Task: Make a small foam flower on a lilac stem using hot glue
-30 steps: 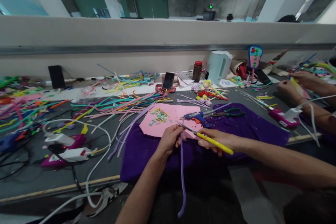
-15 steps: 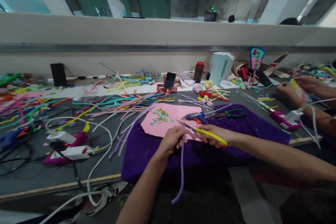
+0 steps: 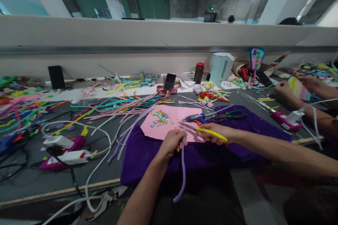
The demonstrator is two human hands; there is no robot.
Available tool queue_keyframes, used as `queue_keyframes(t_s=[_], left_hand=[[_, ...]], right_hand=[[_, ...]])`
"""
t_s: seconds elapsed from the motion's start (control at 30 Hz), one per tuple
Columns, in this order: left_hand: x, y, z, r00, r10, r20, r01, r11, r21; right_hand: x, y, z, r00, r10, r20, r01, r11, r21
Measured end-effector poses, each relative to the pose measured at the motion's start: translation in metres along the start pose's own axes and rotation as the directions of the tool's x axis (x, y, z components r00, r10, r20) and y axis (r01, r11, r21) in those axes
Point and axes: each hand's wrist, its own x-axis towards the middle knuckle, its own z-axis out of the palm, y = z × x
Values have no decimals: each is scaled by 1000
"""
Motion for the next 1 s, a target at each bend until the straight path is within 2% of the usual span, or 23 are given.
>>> queue_keyframes(t_s=[0.13,0.2,0.3,0.47,0.67,0.87,1.0], left_hand=[[-2,4,0,998,51,-40,-55,993,-106],[-3,6,1,996,69,-52,-76,987,-139],[-4,7,1,996,73,-50,-80,987,-142],[-5,6,2,997,40,-62,-48,989,-140],[-5,6,3,998,39,-55,-47,986,-159],[-5,6,2,999,31,-26,-34,993,-111],[-4,3,1,1000,-4,13,5,998,-64]], right_hand=[[-18,3,0,992,-129,-7,129,992,12],[-27,5,3,990,-141,-7,141,990,3],[-32,7,9,993,-117,3,117,992,-38],[-21,12,18,992,-124,19,126,987,-101],[-10,15,24,993,-111,41,110,994,14],[-6,9,19,999,-25,36,22,998,66],[1,-1,11,1000,14,22,-15,999,37]])
